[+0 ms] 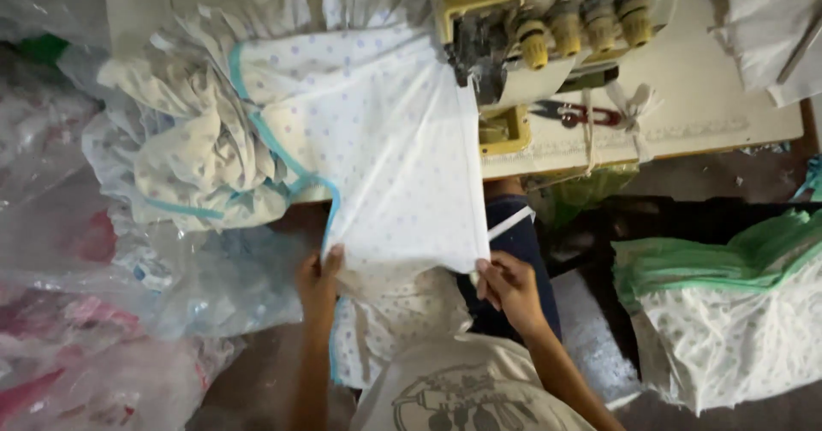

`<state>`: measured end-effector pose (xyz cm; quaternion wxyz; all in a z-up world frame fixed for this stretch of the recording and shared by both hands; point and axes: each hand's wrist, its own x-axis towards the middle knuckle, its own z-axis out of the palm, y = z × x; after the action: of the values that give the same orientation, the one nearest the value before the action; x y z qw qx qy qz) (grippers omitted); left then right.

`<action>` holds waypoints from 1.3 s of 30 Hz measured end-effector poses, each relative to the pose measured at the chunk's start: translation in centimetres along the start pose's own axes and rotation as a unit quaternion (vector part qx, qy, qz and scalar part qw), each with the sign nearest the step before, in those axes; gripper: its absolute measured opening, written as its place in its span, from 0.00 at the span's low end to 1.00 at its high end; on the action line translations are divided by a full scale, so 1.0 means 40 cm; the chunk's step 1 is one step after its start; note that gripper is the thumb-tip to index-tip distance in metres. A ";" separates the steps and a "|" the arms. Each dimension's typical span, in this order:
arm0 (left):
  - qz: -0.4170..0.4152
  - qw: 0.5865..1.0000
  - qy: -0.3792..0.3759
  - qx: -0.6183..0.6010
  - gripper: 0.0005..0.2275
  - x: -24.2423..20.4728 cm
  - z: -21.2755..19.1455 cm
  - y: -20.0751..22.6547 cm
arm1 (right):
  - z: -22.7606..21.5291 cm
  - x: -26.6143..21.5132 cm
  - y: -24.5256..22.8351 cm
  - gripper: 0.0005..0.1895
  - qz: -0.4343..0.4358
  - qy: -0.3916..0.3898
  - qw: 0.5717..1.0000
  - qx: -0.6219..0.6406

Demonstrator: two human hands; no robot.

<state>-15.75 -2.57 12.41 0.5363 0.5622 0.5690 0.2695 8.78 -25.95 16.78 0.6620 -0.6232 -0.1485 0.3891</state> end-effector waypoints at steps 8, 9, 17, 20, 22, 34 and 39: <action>0.054 0.997 0.027 -0.057 0.10 0.003 -0.016 0.248 | 0.060 -0.003 -0.109 0.12 -0.076 0.058 0.983 0.154; 0.054 0.997 0.026 -0.056 0.10 0.027 -0.016 0.253 | 0.066 0.011 -0.121 0.12 -0.076 0.060 0.983 0.155; 0.166 0.975 0.036 -0.145 0.12 0.212 0.019 0.324 | 0.140 0.162 -0.270 0.10 -0.135 0.093 0.973 0.160; 0.208 0.966 0.038 -0.149 0.10 0.235 0.042 0.435 | 0.143 0.252 -0.272 0.10 -0.133 0.100 0.974 0.151; 0.261 0.958 0.044 -0.113 0.11 0.274 0.043 0.475 | 0.159 0.289 -0.297 0.10 -0.147 0.101 0.975 0.135; 0.475 0.733 0.216 0.437 0.07 0.429 0.317 0.344 | -0.008 0.029 -0.030 0.07 -0.092 0.049 0.994 0.030; 0.532 0.778 0.057 0.328 0.10 0.275 0.442 0.504 | -0.336 -0.019 -0.006 0.08 -0.028 0.135 0.964 -0.227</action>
<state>9.74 6.90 22.42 0.0567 0.9011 0.2624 0.3405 17.52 -35.98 14.80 0.5279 -0.7994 -0.1591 0.2387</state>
